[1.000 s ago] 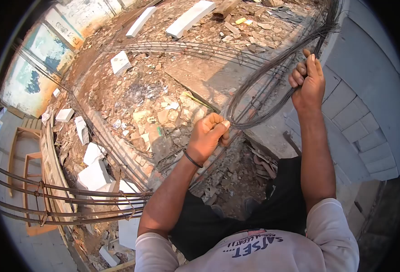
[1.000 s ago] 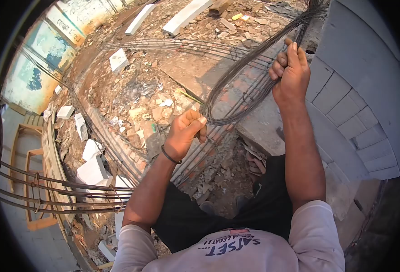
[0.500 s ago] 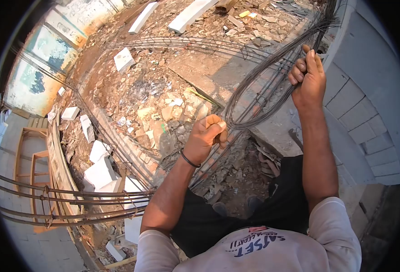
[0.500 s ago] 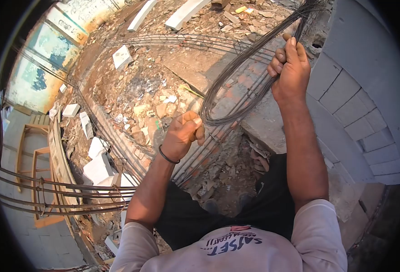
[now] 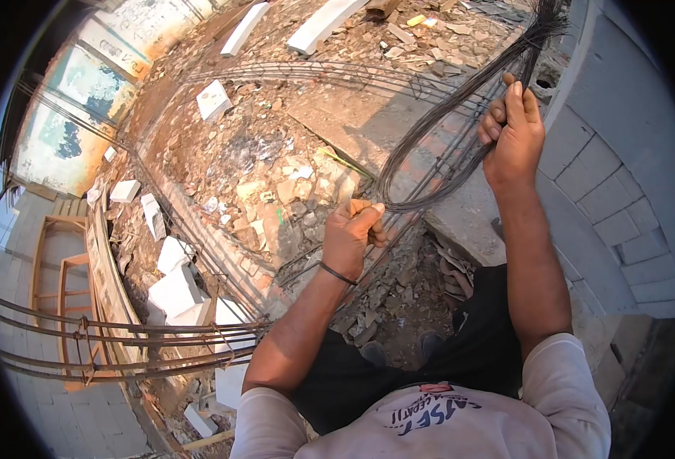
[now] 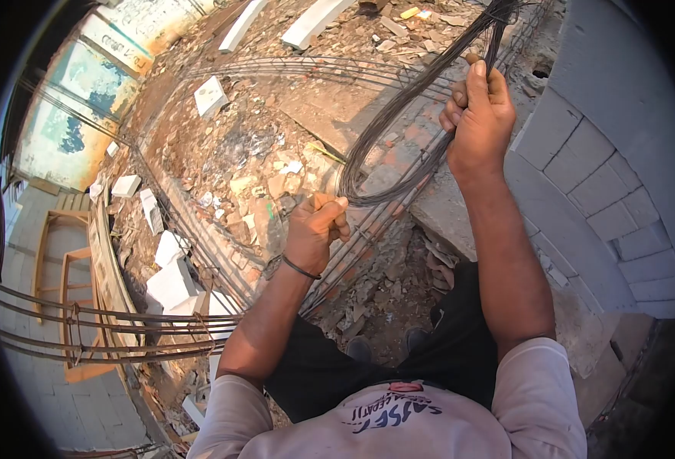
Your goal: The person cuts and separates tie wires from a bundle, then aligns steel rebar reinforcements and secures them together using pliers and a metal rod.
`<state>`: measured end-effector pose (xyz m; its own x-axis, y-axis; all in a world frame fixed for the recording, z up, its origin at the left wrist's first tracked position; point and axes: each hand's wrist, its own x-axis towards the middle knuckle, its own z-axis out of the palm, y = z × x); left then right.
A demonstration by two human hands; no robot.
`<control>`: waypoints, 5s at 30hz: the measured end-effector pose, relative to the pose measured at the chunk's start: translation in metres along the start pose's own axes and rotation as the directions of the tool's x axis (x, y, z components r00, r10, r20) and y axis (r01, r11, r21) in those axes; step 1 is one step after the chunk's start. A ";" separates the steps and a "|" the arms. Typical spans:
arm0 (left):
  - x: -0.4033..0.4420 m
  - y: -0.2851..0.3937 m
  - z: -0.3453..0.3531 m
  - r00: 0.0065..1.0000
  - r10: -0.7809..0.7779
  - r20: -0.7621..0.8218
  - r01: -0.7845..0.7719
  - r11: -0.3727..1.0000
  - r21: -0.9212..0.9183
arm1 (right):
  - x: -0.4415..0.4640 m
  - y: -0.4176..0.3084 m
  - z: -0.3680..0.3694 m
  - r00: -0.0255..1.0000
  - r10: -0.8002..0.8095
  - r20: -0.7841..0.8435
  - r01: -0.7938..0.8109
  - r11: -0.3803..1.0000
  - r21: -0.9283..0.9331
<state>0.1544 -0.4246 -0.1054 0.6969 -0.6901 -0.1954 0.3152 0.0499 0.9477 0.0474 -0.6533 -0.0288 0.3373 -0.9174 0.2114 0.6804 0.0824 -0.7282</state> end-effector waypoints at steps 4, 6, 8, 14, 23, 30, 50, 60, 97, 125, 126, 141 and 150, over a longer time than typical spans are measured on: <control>0.001 -0.002 0.000 0.999 -0.017 -0.047 0.021 0.997 0.075 | -0.006 0.000 0.005 1.000 -0.020 0.021 0.020 1.000 -0.005; 0.002 -0.003 -0.003 0.999 -0.009 -0.048 0.011 0.999 0.046 | -0.005 0.000 0.006 1.000 -0.024 0.020 0.024 1.000 0.005; 0.004 -0.005 -0.002 0.999 0.026 -0.047 -0.024 0.999 0.043 | -0.004 0.000 0.005 0.999 -0.023 0.023 0.023 1.000 0.014; 0.004 -0.007 -0.001 0.997 0.073 -0.026 -0.071 0.996 0.062 | -0.006 -0.001 0.005 0.998 -0.026 0.057 0.024 0.999 0.027; 0.000 0.013 -0.018 0.969 0.027 0.244 -0.008 0.997 -0.077 | 0.004 -0.006 -0.006 0.998 -0.010 0.059 0.007 0.998 0.063; -0.004 0.019 -0.025 0.868 0.083 0.489 0.102 0.935 -0.341 | 0.009 -0.004 -0.013 0.995 0.083 0.056 -0.090 0.988 0.129; -0.010 0.016 -0.010 0.974 0.075 0.213 -0.025 0.974 -0.224 | 0.014 0.005 -0.016 0.997 0.075 0.007 -0.075 0.989 0.129; -0.010 0.020 -0.015 0.977 0.087 0.195 -0.035 0.965 -0.259 | 0.020 0.010 -0.021 0.994 0.109 0.008 -0.109 0.979 0.174; -0.041 0.051 -0.002 0.989 -0.040 0.145 0.099 0.899 -0.427 | 0.033 0.022 -0.035 0.969 0.193 0.154 -0.238 0.897 0.372; -0.035 0.048 -0.002 0.947 -0.010 0.322 0.135 0.919 -0.370 | 0.036 0.031 -0.040 0.937 0.251 0.243 -0.335 0.841 0.425; -0.036 0.048 -0.003 0.931 0.011 0.366 0.146 0.905 -0.400 | 0.036 0.032 -0.040 0.932 0.268 0.243 -0.351 0.829 0.435; -0.031 0.041 -0.008 0.963 0.085 0.254 -0.020 0.969 -0.248 | 0.031 0.031 -0.035 0.953 0.269 0.142 -0.303 0.878 0.370; -0.032 0.043 -0.002 0.966 0.042 0.257 0.035 0.957 -0.288 | 0.036 0.030 -0.042 0.955 0.230 0.188 -0.289 0.869 0.401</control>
<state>0.1466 -0.3987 -0.0592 0.5206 -0.8496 -0.0839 0.5116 0.2319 0.8273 0.0530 -0.7004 -0.0699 0.6010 -0.7838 0.1566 0.7552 0.4926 -0.4325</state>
